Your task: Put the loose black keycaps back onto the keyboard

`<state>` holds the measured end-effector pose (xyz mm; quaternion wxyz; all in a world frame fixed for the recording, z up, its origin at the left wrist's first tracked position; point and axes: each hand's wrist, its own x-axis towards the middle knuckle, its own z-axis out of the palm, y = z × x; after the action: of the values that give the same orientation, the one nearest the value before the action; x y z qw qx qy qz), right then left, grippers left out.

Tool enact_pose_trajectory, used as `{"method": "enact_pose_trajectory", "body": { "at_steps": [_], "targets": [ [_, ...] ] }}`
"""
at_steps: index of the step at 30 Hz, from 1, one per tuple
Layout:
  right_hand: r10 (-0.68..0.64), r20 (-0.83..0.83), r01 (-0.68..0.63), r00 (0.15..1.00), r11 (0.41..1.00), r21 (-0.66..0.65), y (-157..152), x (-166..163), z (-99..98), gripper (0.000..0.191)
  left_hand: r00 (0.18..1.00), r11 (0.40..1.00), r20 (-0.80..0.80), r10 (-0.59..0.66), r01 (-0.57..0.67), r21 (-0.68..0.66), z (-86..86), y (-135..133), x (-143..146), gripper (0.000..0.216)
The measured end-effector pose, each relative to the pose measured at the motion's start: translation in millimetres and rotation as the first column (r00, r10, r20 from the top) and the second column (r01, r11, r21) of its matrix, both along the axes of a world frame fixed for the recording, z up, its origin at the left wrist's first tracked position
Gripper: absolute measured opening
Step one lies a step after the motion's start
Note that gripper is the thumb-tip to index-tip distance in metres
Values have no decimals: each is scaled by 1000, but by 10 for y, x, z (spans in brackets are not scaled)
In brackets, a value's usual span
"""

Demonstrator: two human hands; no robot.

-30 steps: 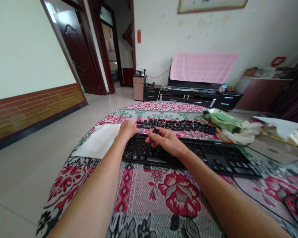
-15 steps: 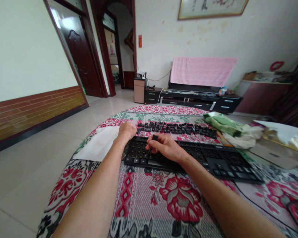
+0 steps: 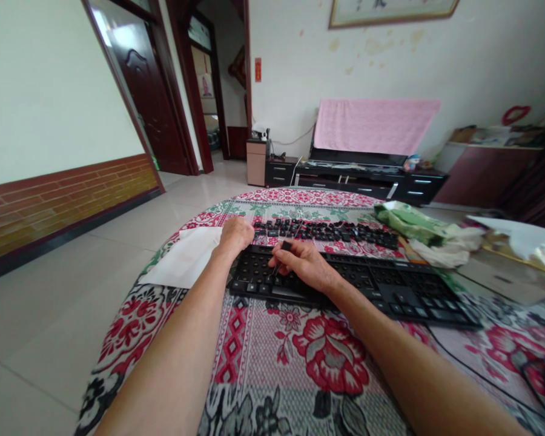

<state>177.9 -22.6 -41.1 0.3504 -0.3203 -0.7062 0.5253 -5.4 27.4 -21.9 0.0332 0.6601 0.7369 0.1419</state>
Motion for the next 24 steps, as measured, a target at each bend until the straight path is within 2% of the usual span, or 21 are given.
{"method": "enact_pose_trajectory", "body": {
  "at_steps": [6, 12, 19, 24],
  "targets": [
    [-15, -9, 15, 1000, 1000, 2, -19, 2, -9, 27, 991, 985, 28, -130, 126, 116, 3, -143, 17, 21],
    [-18, -26, 17, 1000, 1000, -9, -23, 4, 0, 28, 938, 922, 43, -343, 327, 205, -139, -319, -20, 18],
    [11, -34, -12, 999, 1000, -13, -24, -4, 11, 28, 938, 901, 25, -346, 325, 286, -273, -357, 3, 19],
    [61, -2, -61, 998, 997, 54, -31, -17, 17, 26, 933, 898, 65, -353, 319, 303, -297, -344, -14, 20]
  ]
}}
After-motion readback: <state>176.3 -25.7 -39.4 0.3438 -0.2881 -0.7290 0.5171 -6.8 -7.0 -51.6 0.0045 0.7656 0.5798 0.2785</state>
